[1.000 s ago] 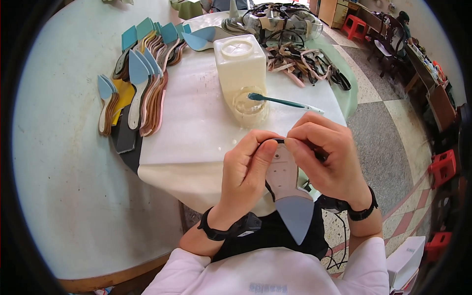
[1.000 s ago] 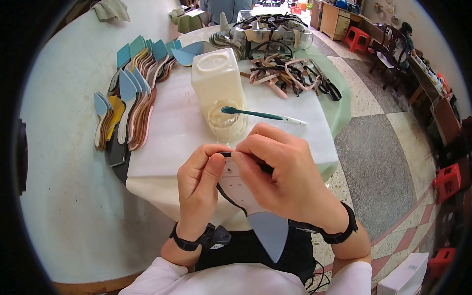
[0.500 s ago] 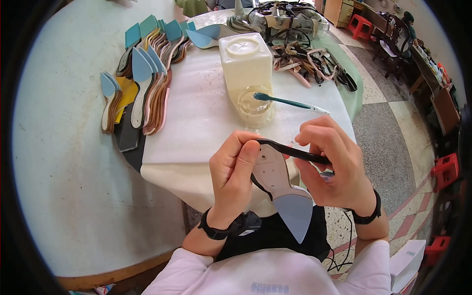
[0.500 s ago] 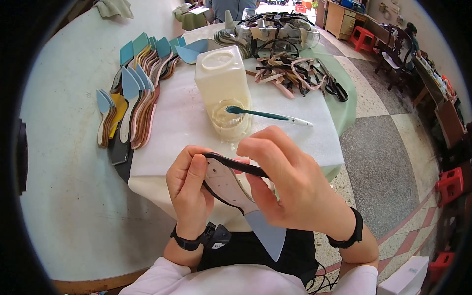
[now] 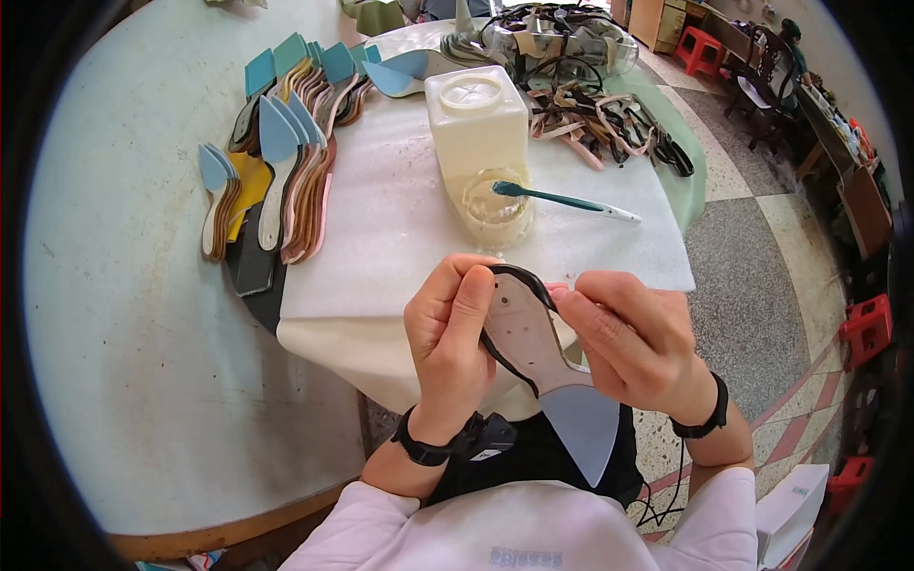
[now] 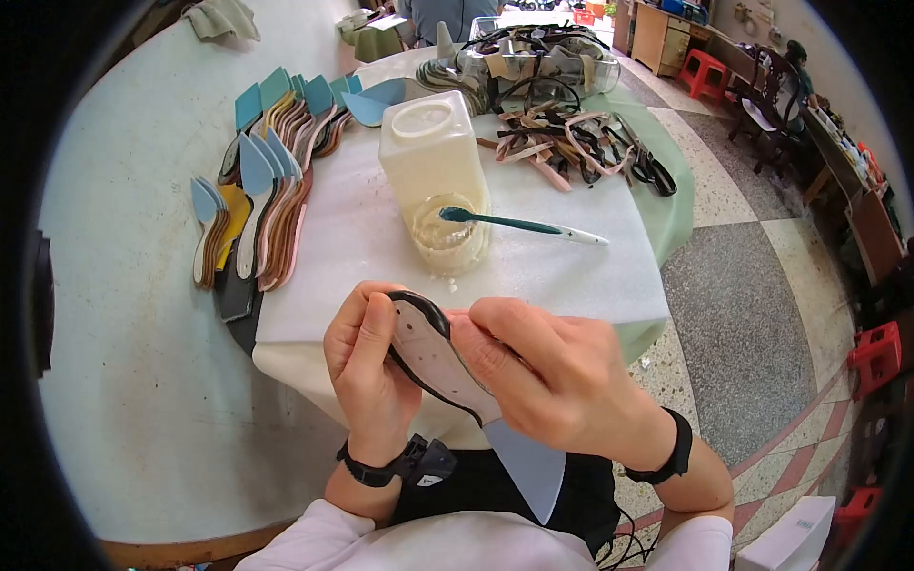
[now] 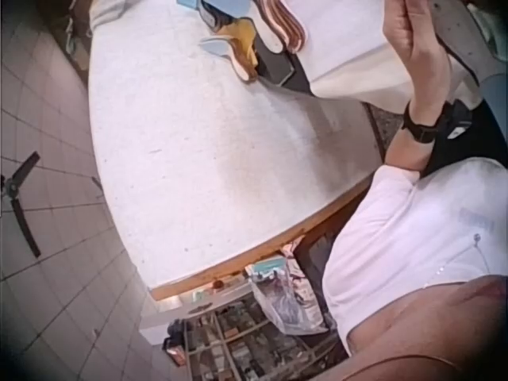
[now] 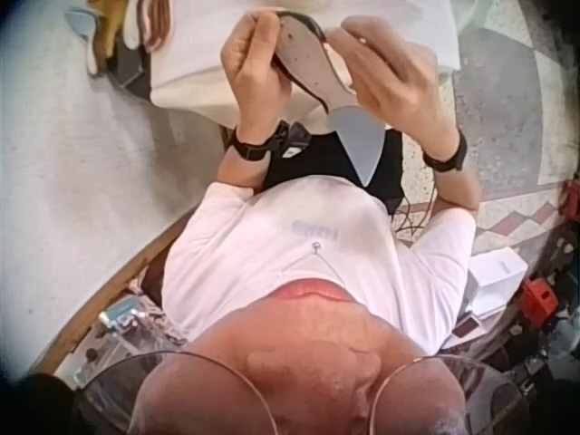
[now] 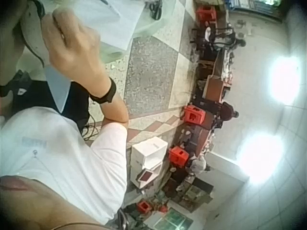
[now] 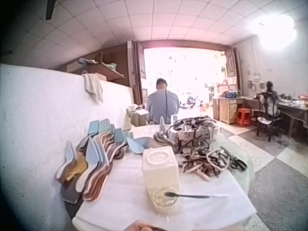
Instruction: Apply glue to the edges of a shoe sole component using a brush.
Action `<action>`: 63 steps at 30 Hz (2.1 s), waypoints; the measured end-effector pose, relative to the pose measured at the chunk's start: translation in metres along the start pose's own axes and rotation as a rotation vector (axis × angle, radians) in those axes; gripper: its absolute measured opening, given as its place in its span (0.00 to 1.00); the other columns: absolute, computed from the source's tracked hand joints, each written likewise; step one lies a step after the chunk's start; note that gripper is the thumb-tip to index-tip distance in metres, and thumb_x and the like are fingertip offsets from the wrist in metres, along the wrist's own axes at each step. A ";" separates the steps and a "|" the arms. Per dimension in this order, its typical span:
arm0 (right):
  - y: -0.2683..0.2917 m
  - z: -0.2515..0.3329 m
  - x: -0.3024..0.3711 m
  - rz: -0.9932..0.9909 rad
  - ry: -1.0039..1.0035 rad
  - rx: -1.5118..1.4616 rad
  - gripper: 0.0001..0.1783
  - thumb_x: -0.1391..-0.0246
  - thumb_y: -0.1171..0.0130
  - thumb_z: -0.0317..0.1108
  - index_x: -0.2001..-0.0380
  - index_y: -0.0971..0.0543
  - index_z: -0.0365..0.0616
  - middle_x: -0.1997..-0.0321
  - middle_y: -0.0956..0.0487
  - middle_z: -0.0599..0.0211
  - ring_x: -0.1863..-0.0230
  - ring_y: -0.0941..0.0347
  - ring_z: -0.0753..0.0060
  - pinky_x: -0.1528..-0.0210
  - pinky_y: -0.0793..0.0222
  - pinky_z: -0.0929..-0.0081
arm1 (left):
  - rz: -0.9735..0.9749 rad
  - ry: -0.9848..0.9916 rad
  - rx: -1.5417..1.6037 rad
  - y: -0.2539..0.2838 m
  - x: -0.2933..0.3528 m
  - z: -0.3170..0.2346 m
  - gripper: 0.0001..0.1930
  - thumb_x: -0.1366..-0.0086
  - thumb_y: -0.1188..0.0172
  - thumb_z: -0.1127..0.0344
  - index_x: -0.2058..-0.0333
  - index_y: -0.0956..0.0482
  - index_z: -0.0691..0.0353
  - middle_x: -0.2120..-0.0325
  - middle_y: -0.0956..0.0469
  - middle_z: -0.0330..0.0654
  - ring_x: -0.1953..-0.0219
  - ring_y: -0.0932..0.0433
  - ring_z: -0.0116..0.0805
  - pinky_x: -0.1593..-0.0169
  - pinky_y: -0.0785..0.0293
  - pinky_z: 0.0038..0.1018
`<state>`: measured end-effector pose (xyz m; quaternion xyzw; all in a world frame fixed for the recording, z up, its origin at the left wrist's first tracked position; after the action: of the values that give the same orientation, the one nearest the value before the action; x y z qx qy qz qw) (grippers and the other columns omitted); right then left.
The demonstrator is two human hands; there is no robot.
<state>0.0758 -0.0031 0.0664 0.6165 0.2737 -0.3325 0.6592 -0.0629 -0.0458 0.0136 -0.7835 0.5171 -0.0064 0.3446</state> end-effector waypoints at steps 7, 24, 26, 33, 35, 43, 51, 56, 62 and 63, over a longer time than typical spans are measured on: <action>-0.004 -0.001 0.005 0.009 0.000 -0.012 0.21 0.71 0.43 0.21 0.65 0.24 0.30 0.65 0.26 0.60 0.72 0.24 0.67 0.79 0.31 0.78 | -0.037 0.012 0.007 0.001 0.001 0.003 0.08 0.32 0.53 0.69 0.65 0.27 0.68 0.73 0.23 0.37 0.72 0.27 0.18 0.67 0.32 0.14; -0.018 -0.004 0.013 0.048 -0.054 -0.086 0.25 0.71 0.45 0.18 0.60 0.24 0.28 0.64 0.27 0.58 0.75 0.26 0.66 0.78 0.29 0.76 | -0.091 0.133 -0.039 0.003 -0.005 0.009 0.13 0.31 0.55 0.61 0.68 0.28 0.63 0.74 0.21 0.48 0.68 0.19 0.39 0.63 0.23 0.27; -0.019 -0.006 0.013 0.064 -0.081 -0.106 0.26 0.71 0.45 0.17 0.60 0.24 0.28 0.64 0.27 0.58 0.75 0.26 0.66 0.77 0.29 0.76 | -0.080 0.138 -0.034 0.003 -0.005 0.010 0.13 0.31 0.56 0.61 0.69 0.28 0.63 0.73 0.20 0.50 0.67 0.19 0.41 0.62 0.23 0.29; -0.011 -0.015 0.009 -0.013 -0.222 -0.393 0.13 0.61 0.43 0.18 0.66 0.22 0.33 0.73 0.26 0.59 0.77 0.28 0.65 0.75 0.32 0.76 | -0.041 0.053 -0.182 -0.002 -0.002 0.006 0.13 0.30 0.58 0.62 0.66 0.31 0.65 0.73 0.21 0.51 0.66 0.19 0.42 0.60 0.24 0.30; -0.008 -0.016 0.008 -0.014 -0.271 -0.418 0.08 0.57 0.43 0.19 0.69 0.21 0.34 0.76 0.25 0.60 0.78 0.28 0.66 0.75 0.33 0.77 | -0.019 0.048 -0.192 -0.006 -0.001 0.007 0.13 0.30 0.58 0.62 0.66 0.31 0.65 0.73 0.21 0.52 0.65 0.19 0.42 0.60 0.24 0.30; -0.005 -0.018 0.005 0.126 -0.590 -0.347 0.04 0.50 0.41 0.25 0.75 0.23 0.34 0.81 0.29 0.63 0.83 0.36 0.76 0.80 0.42 0.78 | 0.038 -0.157 -0.484 -0.020 0.009 -0.002 0.08 0.33 0.53 0.69 0.66 0.27 0.67 0.73 0.24 0.38 0.71 0.30 0.20 0.66 0.34 0.17; -0.002 -0.017 0.006 0.013 -0.509 -0.399 0.03 0.51 0.41 0.23 0.72 0.23 0.34 0.83 0.31 0.63 0.84 0.39 0.74 0.82 0.44 0.78 | 0.076 -0.163 -0.309 -0.024 0.003 0.001 0.09 0.31 0.56 0.70 0.65 0.28 0.69 0.68 0.20 0.47 0.67 0.23 0.25 0.61 0.27 0.20; -0.009 -0.030 0.012 0.071 -0.592 -0.526 0.05 0.54 0.40 0.24 0.77 0.25 0.32 0.85 0.30 0.53 0.86 0.37 0.58 0.83 0.41 0.73 | 0.061 -0.130 -0.273 -0.020 0.001 0.007 0.10 0.31 0.57 0.70 0.65 0.29 0.70 0.68 0.20 0.49 0.66 0.22 0.30 0.60 0.26 0.23; -0.015 -0.036 0.018 0.177 -0.608 -0.579 0.07 0.53 0.40 0.24 0.80 0.26 0.31 0.87 0.32 0.56 0.88 0.42 0.73 0.83 0.45 0.77 | 0.051 -0.013 -0.182 -0.016 -0.006 0.014 0.10 0.31 0.57 0.69 0.65 0.29 0.70 0.70 0.20 0.50 0.66 0.21 0.32 0.60 0.25 0.25; -0.015 -0.037 0.018 0.184 -0.647 -0.614 0.07 0.52 0.41 0.24 0.79 0.25 0.31 0.87 0.32 0.59 0.87 0.43 0.78 0.83 0.45 0.78 | 0.068 0.013 -0.105 -0.016 -0.007 0.014 0.11 0.31 0.55 0.67 0.63 0.28 0.70 0.68 0.21 0.50 0.65 0.21 0.32 0.59 0.25 0.25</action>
<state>0.0777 0.0315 0.0399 0.2784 0.0835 -0.3516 0.8899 -0.0478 -0.0288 0.0142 -0.7823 0.5454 0.0274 0.2995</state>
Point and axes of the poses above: each hand's wrist, its own x-axis away from the middle knuckle, its own y-axis out of the back of the hand, z = x × y, the point moved 5 cm from there along -x, towards the middle knuckle
